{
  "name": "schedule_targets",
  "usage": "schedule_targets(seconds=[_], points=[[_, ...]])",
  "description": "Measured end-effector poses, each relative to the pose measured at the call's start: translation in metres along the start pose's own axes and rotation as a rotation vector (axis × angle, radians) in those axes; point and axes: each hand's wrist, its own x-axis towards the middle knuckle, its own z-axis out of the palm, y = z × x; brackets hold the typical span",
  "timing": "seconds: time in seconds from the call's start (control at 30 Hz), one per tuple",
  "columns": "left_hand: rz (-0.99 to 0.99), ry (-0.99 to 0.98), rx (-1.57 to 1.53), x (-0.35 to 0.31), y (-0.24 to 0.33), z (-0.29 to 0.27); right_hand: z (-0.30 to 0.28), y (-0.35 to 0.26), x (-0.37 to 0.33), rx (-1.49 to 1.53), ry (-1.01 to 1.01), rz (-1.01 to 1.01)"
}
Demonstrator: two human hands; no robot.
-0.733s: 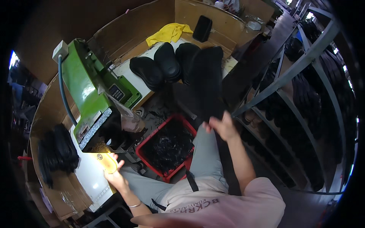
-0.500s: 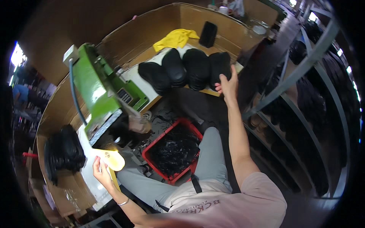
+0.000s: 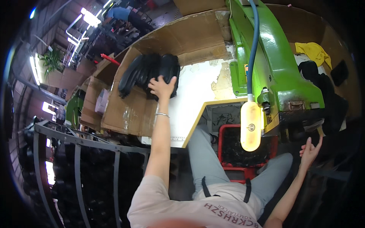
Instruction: Manually feed and guide shoe sole components through a skiving or shaving machine to thin the edges.
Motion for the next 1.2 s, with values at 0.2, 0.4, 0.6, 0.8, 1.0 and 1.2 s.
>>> schedule_targets(seconds=[0.2,0.4,0.6,0.8,1.0,1.2], points=[[-0.020,0.042,0.133,0.008,0.008,0.012,0.048,0.010,-0.047,-0.013,-0.271,0.082],[0.131,0.067,-0.404,-0.040,-0.032,-0.020,0.074,0.031,-0.083,0.085,-0.474,0.070],[0.313,0.018,-0.875,-0.191,-0.018,-0.088,0.073,0.022,-0.124,0.249,-0.946,0.313],[0.558,-0.380,-1.354,-0.262,0.030,-0.130,0.073,-0.007,-0.135,0.866,-1.024,0.909],[-0.120,-0.931,-1.955,-0.313,0.112,-0.110,0.009,0.036,-0.149,0.617,-0.700,0.474],[-0.112,-1.209,-1.584,-0.325,0.181,-0.119,-0.009,0.031,-0.195,0.640,-0.607,0.549]])
